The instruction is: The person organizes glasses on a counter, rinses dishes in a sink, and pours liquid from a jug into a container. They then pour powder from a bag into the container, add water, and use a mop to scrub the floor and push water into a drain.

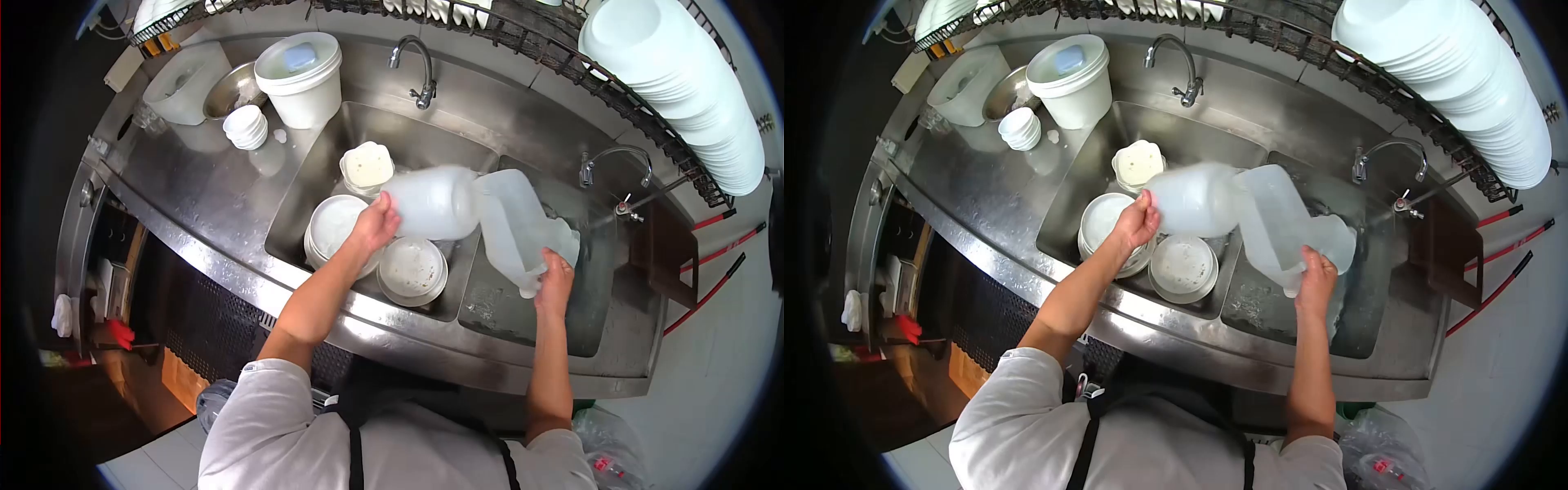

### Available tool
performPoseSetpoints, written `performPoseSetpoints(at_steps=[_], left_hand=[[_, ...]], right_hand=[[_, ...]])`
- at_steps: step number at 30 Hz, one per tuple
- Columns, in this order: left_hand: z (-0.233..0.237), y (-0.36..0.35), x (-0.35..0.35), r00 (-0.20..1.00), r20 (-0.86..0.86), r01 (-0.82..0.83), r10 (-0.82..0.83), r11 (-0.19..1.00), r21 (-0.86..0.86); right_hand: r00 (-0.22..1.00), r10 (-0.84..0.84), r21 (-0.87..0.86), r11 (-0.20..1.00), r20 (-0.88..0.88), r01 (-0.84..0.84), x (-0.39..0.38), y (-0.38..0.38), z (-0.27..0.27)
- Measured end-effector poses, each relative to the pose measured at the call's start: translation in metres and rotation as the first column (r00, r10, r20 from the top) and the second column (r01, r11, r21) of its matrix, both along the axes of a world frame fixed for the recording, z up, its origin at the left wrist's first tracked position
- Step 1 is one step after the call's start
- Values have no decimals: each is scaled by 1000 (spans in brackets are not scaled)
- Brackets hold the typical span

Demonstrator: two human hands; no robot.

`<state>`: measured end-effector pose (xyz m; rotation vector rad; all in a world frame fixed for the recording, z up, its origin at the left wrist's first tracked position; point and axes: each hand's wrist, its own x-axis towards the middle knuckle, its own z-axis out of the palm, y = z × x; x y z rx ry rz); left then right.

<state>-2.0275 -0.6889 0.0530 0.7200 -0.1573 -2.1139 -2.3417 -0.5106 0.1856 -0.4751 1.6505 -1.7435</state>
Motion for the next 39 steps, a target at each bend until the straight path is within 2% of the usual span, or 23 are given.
performPoseSetpoints(at_steps=[3, 4, 7, 9, 10, 11, 13, 15, 16, 17, 19, 20, 21, 22, 25, 27, 29, 32, 35, 37, 39], left_hand=[[15, -13, -3, 974, -225, 4, 15, 997, 82], [27, -22, -2, 963, -267, -5, 20, 998, 58], [68, -32, 15, 891, -449, -74, 67, 997, 2], [84, -37, 36, 931, -365, -45, -19, 985, -166], [94, -38, 48, 965, -260, -15, -41, 978, -210], [129, -22, 52, 996, -85, -25, 4, 970, -241], [129, -22, 77, 964, 267, 131, 3, 866, -483], [147, -6, 97, 763, 628, 283, 154, 794, -538], [161, 4, 105, 606, 758, 369, 240, 760, -535], [178, 16, 112, 413, 854, 480, 317, 721, -500], [208, 37, 126, -11, 878, 663, 479, 661, -352], [205, 39, 140, -103, 808, 708, 580, 614, -349], [197, 38, 158, -188, 716, 751, 672, 568, -337], [193, 39, 169, -265, 605, 788, 751, 530, -314], [189, 52, 193, -368, 521, 776, 770, 563, -284], [186, 57, 207, -450, 512, 750, 732, 621, -228], [175, 54, 219, -471, 511, 723, 719, 646, -243], [159, 49, 234, -477, 542, 683, 692, 680, -267], [157, 54, 241, -467, 559, 675, 685, 684, -275], [147, 49, 243, -470, 502, 682, 726, 660, -314], [144, 38, 255, -504, 498, 672, 706, 683, -288]], right_hand=[[1000, -28, 40, 999, 4, 28, -29, 14, -12], [999, -37, -19, 999, 34, 38, -34, 15, -15], [991, -123, 24, 992, -51, 125, -61, 23, -43], [975, -197, 42, 979, -103, 202, -77, 28, -65], [964, -231, 48, 970, -128, 239, -86, 30, -78], [955, -228, 101, 963, -192, 250, -103, 33, -100], [928, -203, 204, 940, -312, 274, -131, 38, -145], [796, 6, 388, 876, -605, 288, -132, 32, -165], [695, 134, 467, 826, -707, 316, -131, 31, -174], [658, 252, 520, 818, -710, 248, -126, 32, -185], [566, 497, 665, 736, -657, 126, -117, 30, -204], [507, 620, 747, 661, -599, 74, -115, 28, -211], [436, 725, 813, 582, -533, 25, -112, 27, -219], [375, 814, 882, 472, -443, 17, -105, 25, -200], [183, 954, 967, 250, -236, -56, -98, 10, -206], [156, 974, 980, 180, -165, -86, -89, 2, -207], [238, 962, 983, 156, -130, -93, -85, 5, -200], [552, 811, 952, 291, -193, -94, -65, 7, -168], [638, 572, 812, 563, -515, 151, -87, 20, -204], [734, 464, 789, 594, -497, 158, -100, 24, -206], [581, 443, 674, 688, -683, 269, -102, 30, -217]])
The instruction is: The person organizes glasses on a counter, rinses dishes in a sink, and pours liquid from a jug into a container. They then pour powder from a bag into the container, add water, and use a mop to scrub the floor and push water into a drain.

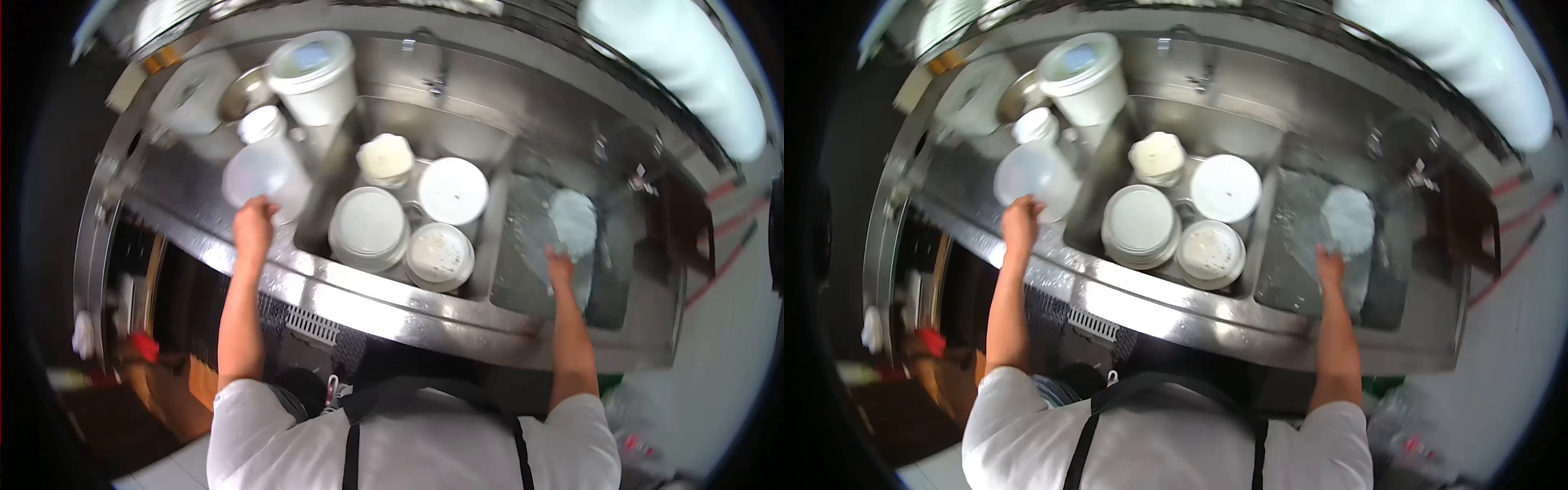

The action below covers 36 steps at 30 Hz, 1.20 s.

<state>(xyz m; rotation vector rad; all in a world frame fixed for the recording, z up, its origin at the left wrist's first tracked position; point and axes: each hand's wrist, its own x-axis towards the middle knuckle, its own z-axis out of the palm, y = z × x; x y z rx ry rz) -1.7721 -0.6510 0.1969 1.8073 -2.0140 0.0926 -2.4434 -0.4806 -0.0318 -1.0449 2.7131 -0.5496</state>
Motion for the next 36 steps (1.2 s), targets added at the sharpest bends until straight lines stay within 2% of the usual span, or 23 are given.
performPoseSetpoints(at_steps=[1, 2, 3, 4, 5, 6, 7, 8, 9, 10, 11, 12, 14, 15, 17, 18, 19, 22, 25, 28, 30, 34, 36], left_hand=[[-8, -7, 12, 995, 64, -76, 75, 997, 10], [-27, -19, 34, 985, -43, -166, 169, 984, 69], [-51, -37, 62, 535, -773, -164, 343, 939, 303], [-47, -37, 66, 651, -722, -90, 234, 968, 233], [-40, -44, 76, 851, -469, -106, 237, 952, 288], [-60, -57, 98, 722, -671, -17, 170, 974, 228], [-62, -67, 108, 781, -613, 26, 120, 974, 223], [-29, -49, 62, 902, -400, -78, 161, 973, 216], [-26, -56, 71, 988, 151, -17, 35, 993, -119], [-25, -66, 63, 948, 315, 188, -42, 874, -448], [-21, -66, 55, 960, 280, 93, 33, 900, -426], [-20, -58, 32, 983, 168, 1, 77, 907, -422], [-19, -36, -34, 991, -122, 19, -59, 951, -307], [-37, -37, -62, 947, -248, 128, -202, 950, -284], [-43, 0, -148, 869, -329, 379, -371, 924, -41], [-20, 55, -212, 830, -291, 501, -475, 865, 16], [-72, 40, -225, 686, -324, 676, -652, 735, -49], [-43, 148, -340, 343, -250, 937, -905, 349, 25], [-41, 217, -417, 279, -327, 958, -903, 238, 161], [-49, 268, -478, 254, -269, 950, -929, 188, 250], [-57, 300, -516, 227, -204, 946, -952, 165, 280], [-78, 363, -595, 128, -158, 950, -979, 76, 302], [-84, 393, -633, 102, -147, 944, -984, 50, 325]], right_hand=[[998, 43, -3, 999, 52, -43, 14, 0, 33], [1000, 9, -33, 999, 17, -8, 2, 3, 7], [999, -7, -105, 994, 47, 12, 20, 8, 40], [992, -110, -188, 975, 69, 121, 32, 12, 53], [977, -138, -284, 942, 162, 180, 42, 19, 82], [960, -237, -359, 892, 148, 275, 51, 33, 102], [950, -289, -502, 808, 116, 308, 56, 53, 110], [941, -338, -587, 763, -3, 272, 58, 79, 121], [907, -420, -616, 725, -41, 308, 69, 128, 138], [874, -479, -651, 689, -79, 318, 79, 159, 156], [851, -512, -690, 657, -114, 303, 93, 180, 161], [792, -593, -669, 650, -148, 362, 100, 214, 151], [685, -708, -612, 621, -171, 489, 117, 294, 121], [623, -764, -518, 607, -170, 603, 127, 333, 95], [495, -868, -328, 478, -35, 815, 155, 406, 40], [427, -904, -224, 415, 5, 882, 173, 429, 25], [427, -903, -158, 428, -42, 890, 187, 453, 5], [318, -948, 64, 318, -3, 946, 222, 501, -37], [209, -973, 234, 227, 99, 945, 240, 537, -78], [322, -922, 315, 377, 213, 871, 243, 569, -109], [294, -905, 333, 391, 306, 858, 233, 584, -122], [182, -854, 405, 406, 488, 819, 190, 610, -151], [69, -841, 391, 320, 537, 863, 171, 621, -176]])
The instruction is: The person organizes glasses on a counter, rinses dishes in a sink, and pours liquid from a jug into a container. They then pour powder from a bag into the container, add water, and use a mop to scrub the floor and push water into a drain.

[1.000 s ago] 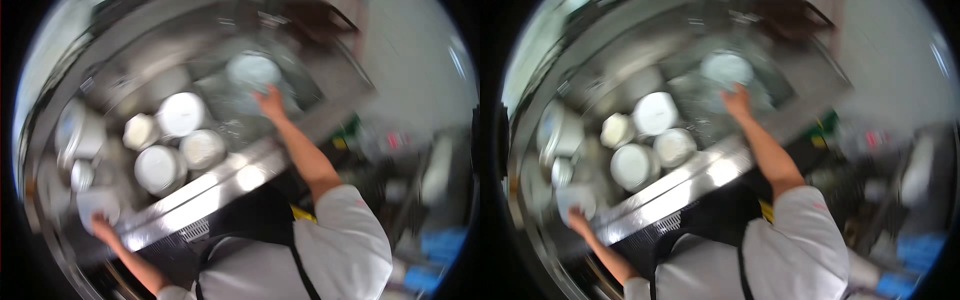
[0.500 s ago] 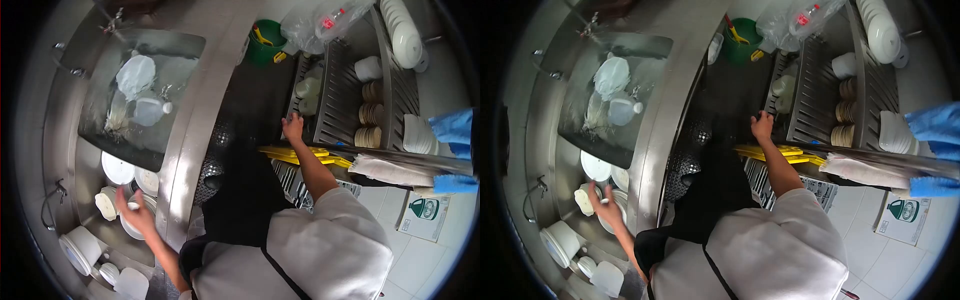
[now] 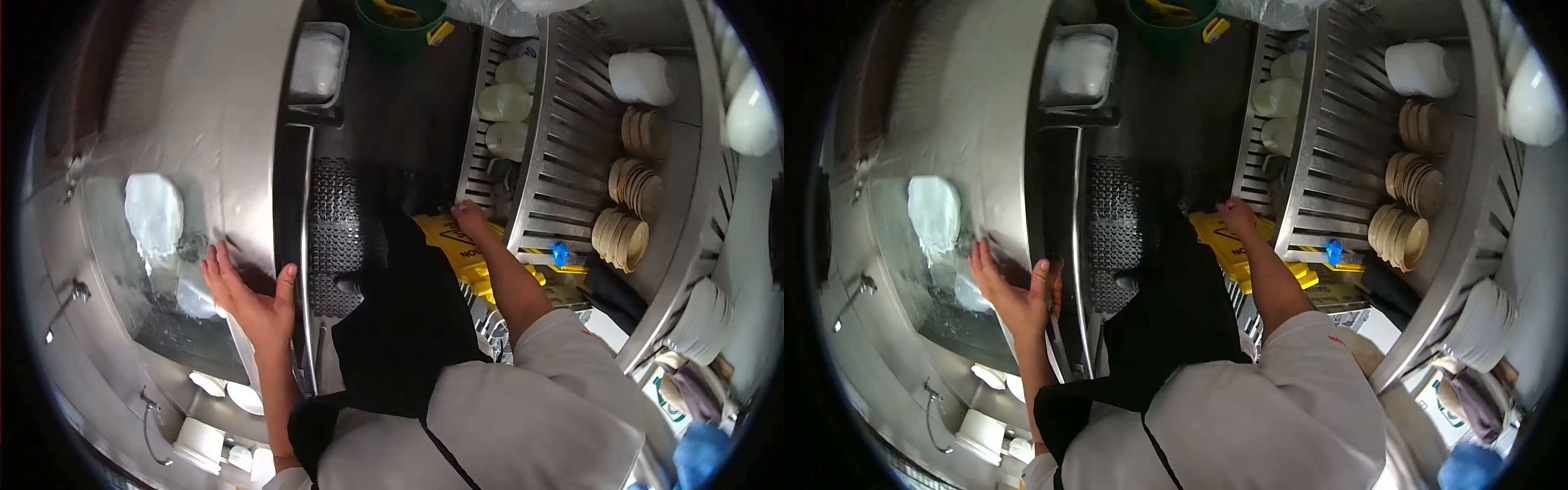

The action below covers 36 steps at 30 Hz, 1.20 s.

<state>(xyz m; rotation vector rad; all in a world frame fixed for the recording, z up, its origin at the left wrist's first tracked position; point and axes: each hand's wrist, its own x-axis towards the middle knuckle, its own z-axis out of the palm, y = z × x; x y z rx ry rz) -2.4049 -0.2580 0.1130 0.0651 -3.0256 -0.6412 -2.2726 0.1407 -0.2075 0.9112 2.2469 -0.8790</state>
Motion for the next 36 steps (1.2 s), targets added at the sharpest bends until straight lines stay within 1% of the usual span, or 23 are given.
performPoseSetpoints(at_steps=[2, 4, 5, 8, 9, 11, 12, 14, 16, 18, 19, 21, 23, 24, 26, 30, 33, 36], left_hand=[[-6, 22, -29, 999, 35, 16, -13, 996, -89], [-14, 43, -52, 994, 101, -21, 46, 970, -241], [-16, 49, -64, 990, 119, -39, 81, 945, -326], [-24, 53, -93, 982, 126, -76, 137, 913, -401], [-24, 55, -99, 980, 152, -48, 128, 895, -443], [-23, 58, -105, 980, 166, -28, 112, 896, -443], [-23, 59, -107, 979, 174, -16, 103, 899, -438], [-23, 61, -110, 977, 186, -16, 105, 903, -428], [-23, 62, -111, 975, 194, -19, 112, 904, -426], [-25, 61, -112, 977, 187, -5, 99, 893, -450], [-24, 62, -112, 977, 188, -7, 102, 894, -449], [-23, 63, -112, 976, 190, -10, 105, 896, -444], [-24, 61, -111, 977, 189, -12, 103, 904, -427], [-25, 61, -112, 979, 179, -12, 98, 903, -429], [-26, 61, -112, 983, 164, -8, 87, 901, -433], [-23, 63, -113, 983, 161, -14, 85, 918, -397], [-21, 66, -112, 985, 147, -24, 90, 916, -400], [-25, 57, -106, 996, 84, 21, 7, 942, -335]], right_hand=[[996, -93, -42, 995, 2, 93, -18, 11, -19], [987, -162, -82, 983, 3, 162, -29, 17, -32], [975, -218, -106, 971, -34, 214, -34, 18, -37], [978, -209, -95, 974, -6, 207, -42, 21, -48], [978, -206, -100, 974, -18, 203, -36, 21, -60], [979, -200, -96, 976, -40, 195, -20, 17, -87], [963, -268, -113, 957, 14, 267, -29, 9, -82], [912, -390, -130, 905, 126, 405, -66, -15, -54], [929, -363, -296, 882, 71, 367, -110, -36, -46], [939, -345, -424, 851, -8, 309, -148, -62, -55], [938, -342, -471, 838, -60, 275, -166, -77, -60], [934, -342, -538, 810, -109, 234, -208, -97, -32], [930, -348, -566, 793, -117, 225, -221, -116, -23], [928, -351, -577, 786, -123, 221, -225, -120, -18], [945, -308, -538, 818, -107, 205, -225, -124, -6], [954, -286, -490, 848, -95, 205, -195, -134, -7], [945, -316, -528, 818, -84, 227, -173, -147, 8], [957, -274, -494, 848, -95, 194, -146, -167, 28]])
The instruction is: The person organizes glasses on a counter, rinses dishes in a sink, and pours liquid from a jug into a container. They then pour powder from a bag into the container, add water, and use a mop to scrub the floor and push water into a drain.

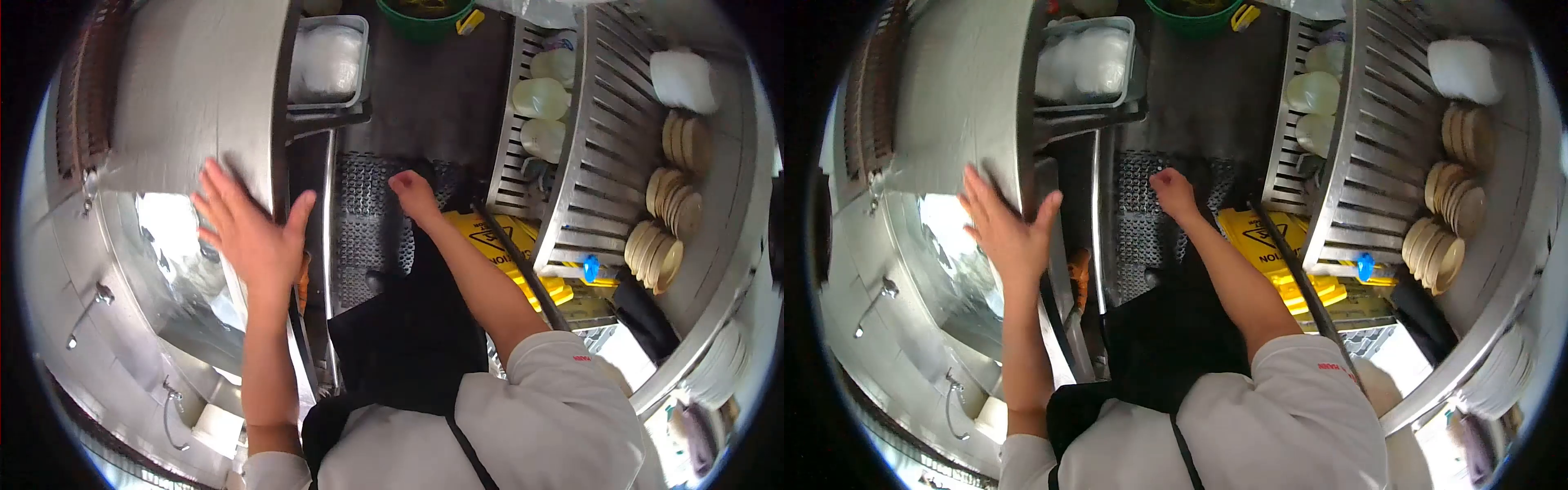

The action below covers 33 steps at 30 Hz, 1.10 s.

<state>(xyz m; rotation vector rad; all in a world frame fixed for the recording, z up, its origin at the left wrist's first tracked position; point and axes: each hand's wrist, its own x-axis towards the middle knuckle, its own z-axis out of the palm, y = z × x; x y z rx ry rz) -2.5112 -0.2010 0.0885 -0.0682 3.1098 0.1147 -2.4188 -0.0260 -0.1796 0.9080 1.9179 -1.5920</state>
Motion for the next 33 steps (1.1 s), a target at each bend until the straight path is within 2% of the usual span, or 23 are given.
performPoseSetpoints(at_steps=[4, 6, 7, 8, 9, 10, 11, 14, 15, 17, 18, 21, 24, 31, 33], left_hand=[[-1, -16, 11, 988, -70, 140, -136, 989, 57], [-2, -29, 26, 976, -76, 203, -203, 979, 2], [0, -33, 39, 974, -69, 214, -217, 976, -48], [5, -41, 59, 973, -63, 217, -224, 971, -101], [8, -52, 83, 976, -50, 206, -213, 973, -108], [8, -62, 104, 978, -40, 199, -205, 973, -114], [7, -72, 125, 980, -35, 190, -195, 975, -115], [17, -96, 178, 984, 34, 176, -174, 977, -120], [20, -102, 191, 984, 43, 177, -174, 979, -104], [22, -110, 205, 985, 55, 169, -164, 982, -88], [25, -111, 208, 985, 62, 168, -164, 982, -83], [29, -105, 208, 986, 95, 144, -134, 984, -107], [28, -105, 207, 988, 87, 134, -127, 987, -84], [12, -100, 201, 992, 35, 124, -121, 989, -78], [7, -92, 195, 997, 27, 80, -78, 993, -82]], right_hand=[[984, -7, 126, 992, -180, 30, 63, -27, 24], [966, -29, 162, 984, -256, 73, 110, -33, 35], [971, -31, 205, 975, -238, 81, 133, -35, 53], [958, -40, 241, 964, -283, 111, 162, -36, 58], [945, -94, 193, 968, -313, 160, 191, -36, 56], [927, -234, 89, 959, -293, 270, 214, -41, 74], [915, -265, 83, 950, -305, 302, 241, -37, 55], [908, -302, 171, 917, -290, 359, 294, -37, 67], [893, -315, 151, 914, -320, 376, 304, -38, 75], [896, -282, 192, 913, -342, 360, 317, -36, 88], [897, -270, 209, 911, -351, 356, 319, -35, 98], [878, -309, 108, 923, -365, 369, 309, -24, 130], [848, -386, 20, 907, -362, 421, 287, -4, 130], [807, -562, -46, 825, -182, 563, 154, 96, 44], [784, -607, 11, 790, -127, 613, 108, 142, -10]])
